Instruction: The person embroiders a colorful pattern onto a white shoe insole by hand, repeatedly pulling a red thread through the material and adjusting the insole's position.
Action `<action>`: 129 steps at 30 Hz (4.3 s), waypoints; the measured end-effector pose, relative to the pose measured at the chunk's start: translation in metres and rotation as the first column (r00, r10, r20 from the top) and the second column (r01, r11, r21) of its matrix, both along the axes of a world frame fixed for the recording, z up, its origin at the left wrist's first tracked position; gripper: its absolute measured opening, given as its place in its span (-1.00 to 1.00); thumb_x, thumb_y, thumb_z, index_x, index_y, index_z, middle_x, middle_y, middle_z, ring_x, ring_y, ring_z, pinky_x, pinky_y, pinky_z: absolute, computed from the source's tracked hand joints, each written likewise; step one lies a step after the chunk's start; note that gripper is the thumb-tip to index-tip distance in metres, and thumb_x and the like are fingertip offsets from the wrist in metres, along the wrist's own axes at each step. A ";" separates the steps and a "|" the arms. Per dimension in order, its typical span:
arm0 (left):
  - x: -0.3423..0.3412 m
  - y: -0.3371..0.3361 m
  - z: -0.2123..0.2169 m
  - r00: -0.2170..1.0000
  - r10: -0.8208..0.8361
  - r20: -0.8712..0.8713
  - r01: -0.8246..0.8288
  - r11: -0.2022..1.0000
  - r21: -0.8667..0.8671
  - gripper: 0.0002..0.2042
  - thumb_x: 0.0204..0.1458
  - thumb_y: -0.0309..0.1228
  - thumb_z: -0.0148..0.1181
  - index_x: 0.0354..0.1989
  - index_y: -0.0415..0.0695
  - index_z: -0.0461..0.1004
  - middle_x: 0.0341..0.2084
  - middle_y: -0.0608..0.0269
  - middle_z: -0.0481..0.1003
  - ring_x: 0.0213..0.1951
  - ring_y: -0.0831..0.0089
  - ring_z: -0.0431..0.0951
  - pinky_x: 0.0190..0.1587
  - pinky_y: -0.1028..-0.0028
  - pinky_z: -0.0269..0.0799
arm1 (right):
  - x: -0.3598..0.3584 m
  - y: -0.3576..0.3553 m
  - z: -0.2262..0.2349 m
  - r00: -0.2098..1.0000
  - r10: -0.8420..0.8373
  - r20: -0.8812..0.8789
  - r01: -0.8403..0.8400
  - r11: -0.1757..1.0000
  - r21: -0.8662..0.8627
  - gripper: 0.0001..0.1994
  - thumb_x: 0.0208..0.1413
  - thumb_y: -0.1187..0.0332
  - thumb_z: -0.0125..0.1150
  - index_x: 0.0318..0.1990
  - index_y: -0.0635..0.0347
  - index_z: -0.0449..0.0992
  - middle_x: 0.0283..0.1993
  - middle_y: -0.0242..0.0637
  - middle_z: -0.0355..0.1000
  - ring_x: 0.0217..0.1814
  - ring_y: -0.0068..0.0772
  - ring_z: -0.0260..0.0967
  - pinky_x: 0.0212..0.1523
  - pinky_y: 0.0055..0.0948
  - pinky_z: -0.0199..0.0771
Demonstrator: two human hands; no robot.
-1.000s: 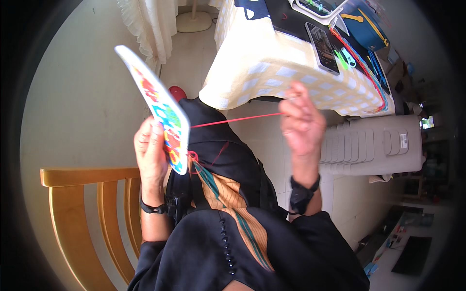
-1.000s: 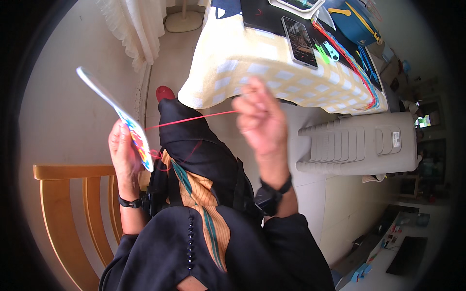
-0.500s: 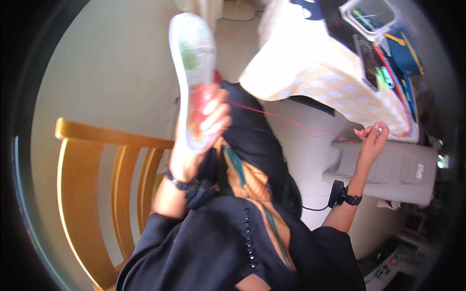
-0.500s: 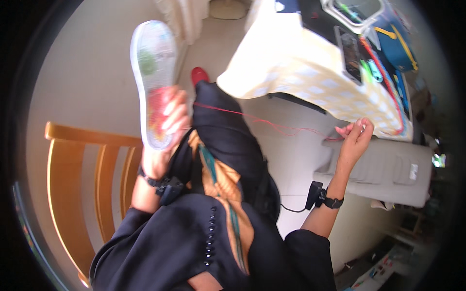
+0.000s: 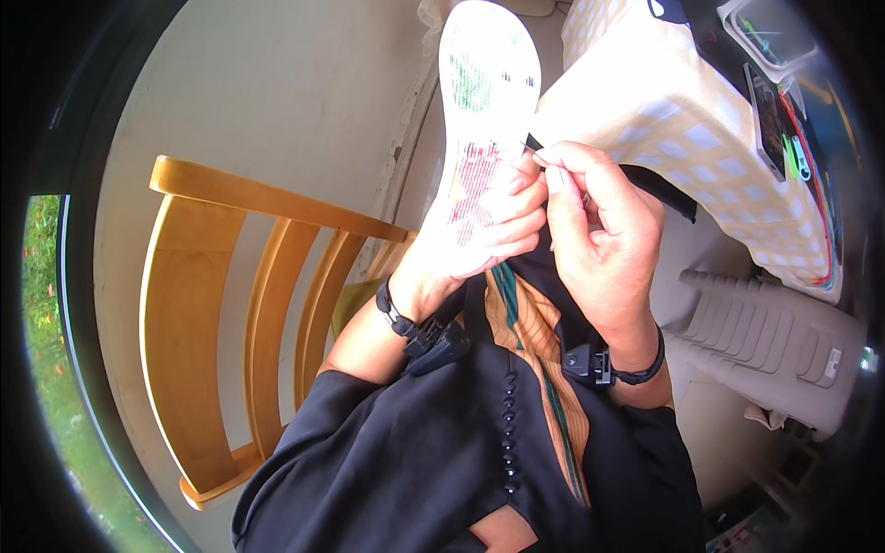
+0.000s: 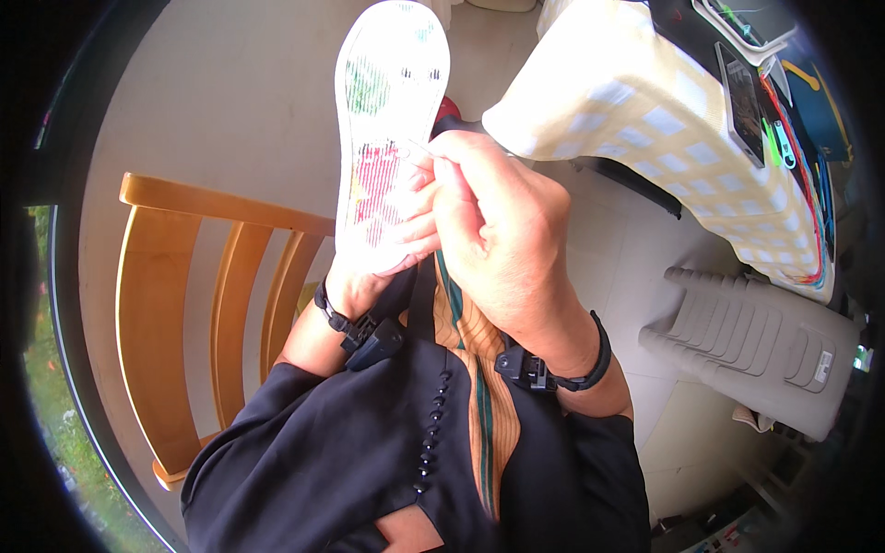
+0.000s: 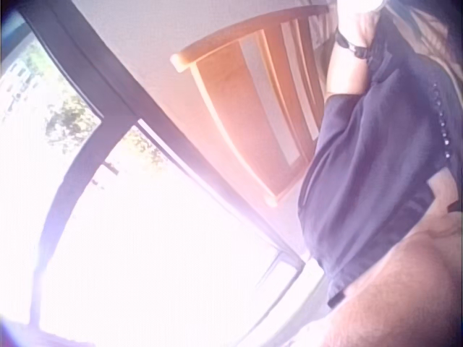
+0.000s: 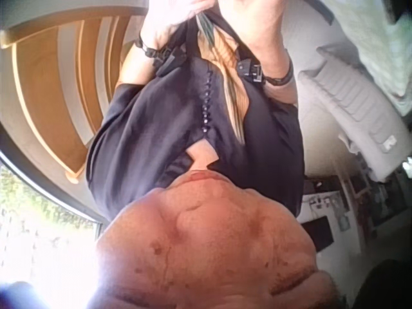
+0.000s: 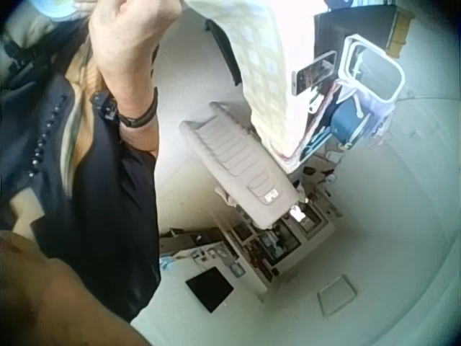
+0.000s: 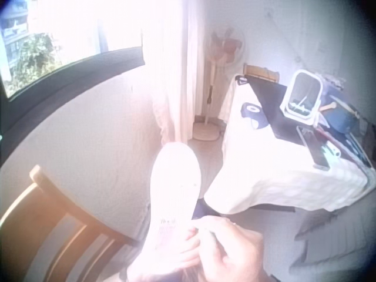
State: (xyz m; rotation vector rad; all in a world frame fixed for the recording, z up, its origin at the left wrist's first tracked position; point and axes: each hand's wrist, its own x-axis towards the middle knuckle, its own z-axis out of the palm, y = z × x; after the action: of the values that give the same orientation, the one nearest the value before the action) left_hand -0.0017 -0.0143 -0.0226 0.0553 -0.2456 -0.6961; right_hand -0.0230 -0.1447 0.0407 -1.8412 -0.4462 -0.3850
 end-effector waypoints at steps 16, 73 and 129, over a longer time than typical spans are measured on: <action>-0.004 -0.003 -0.001 0.987 -0.037 -0.157 0.053 0.993 0.102 -0.71 0.22 -0.29 -0.29 -0.37 -0.27 0.26 -0.70 0.28 0.19 -0.76 0.55 0.19 -0.78 0.62 0.05 | 0.005 -0.001 -0.015 0.988 0.001 0.153 0.018 0.993 -0.120 -0.89 0.04 0.63 0.04 -0.25 0.33 0.37 -0.55 -0.25 0.37 -0.57 -0.50 0.36 -0.51 -0.59 0.35; 0.003 0.001 -0.013 0.967 -0.180 -0.180 0.192 0.980 0.052 -0.67 0.22 -0.26 -0.36 -0.54 -0.18 0.16 -0.71 0.30 0.15 -0.81 0.51 0.15 -0.81 0.57 0.07 | 0.017 -0.016 -0.046 0.926 0.155 -0.344 0.075 0.817 0.572 -0.96 0.10 0.57 0.03 -0.34 0.28 0.30 -0.33 -0.27 0.36 -0.63 -0.77 0.13 -0.65 -0.71 0.19; 0.027 0.053 -0.035 0.982 0.083 -0.169 -0.129 0.950 -0.283 -0.78 0.18 -0.27 -0.16 -0.38 -0.18 0.16 -0.71 0.35 0.14 -0.79 0.55 0.14 -0.73 0.55 0.07 | -0.101 -0.393 -0.117 0.418 -0.908 -0.025 0.889 0.415 -0.194 -0.79 0.15 0.42 0.02 -0.13 0.38 0.36 -0.34 -0.22 0.37 -0.41 -0.56 0.33 -0.26 -0.34 0.59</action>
State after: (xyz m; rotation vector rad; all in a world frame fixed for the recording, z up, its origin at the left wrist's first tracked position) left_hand 0.0255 0.0389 -0.0573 -0.2675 -0.1928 -0.5476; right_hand -0.1237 -0.5378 -0.0762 -2.1123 0.7388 -0.9833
